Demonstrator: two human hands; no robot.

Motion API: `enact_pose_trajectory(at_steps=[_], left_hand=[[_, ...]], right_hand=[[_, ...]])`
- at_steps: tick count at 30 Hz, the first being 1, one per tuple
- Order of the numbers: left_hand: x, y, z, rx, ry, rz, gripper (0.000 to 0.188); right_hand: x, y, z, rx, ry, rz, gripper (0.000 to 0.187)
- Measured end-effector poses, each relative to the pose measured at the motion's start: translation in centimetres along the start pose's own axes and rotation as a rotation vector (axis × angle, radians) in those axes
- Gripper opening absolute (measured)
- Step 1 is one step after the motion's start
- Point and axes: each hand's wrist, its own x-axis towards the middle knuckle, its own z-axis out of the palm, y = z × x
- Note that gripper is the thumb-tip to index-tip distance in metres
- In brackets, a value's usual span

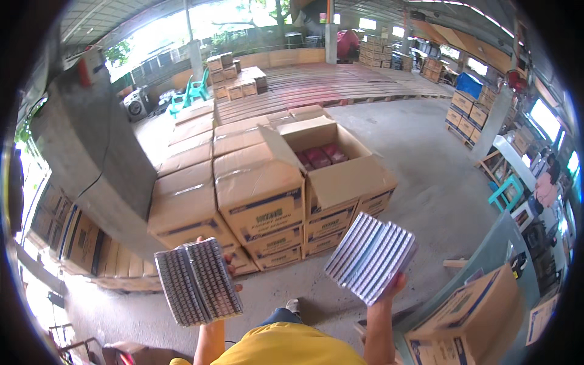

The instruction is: The person picks up stacks of notebooks from a table and places them into an open cardboard box on the floor. The person repeatedly transfers the notebooks from the table to the box and eventually picks up a roll of tape.

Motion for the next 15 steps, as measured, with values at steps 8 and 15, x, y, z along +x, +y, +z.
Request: enact_pose_trajectory(at_steps=[8,15], left_hand=[[15.9,-1.5,-5.7,-0.302,-0.023,-0.032,0.063],[20.5,-3.8,-9.0,-0.170,0.042,0.067,0.067]], right_hand=[[26.5,0.6,0.6,-0.091,0.083,0.053,0.062],[50.1,7.0,-2.3,-0.336,0.008,0.660,0.041]])
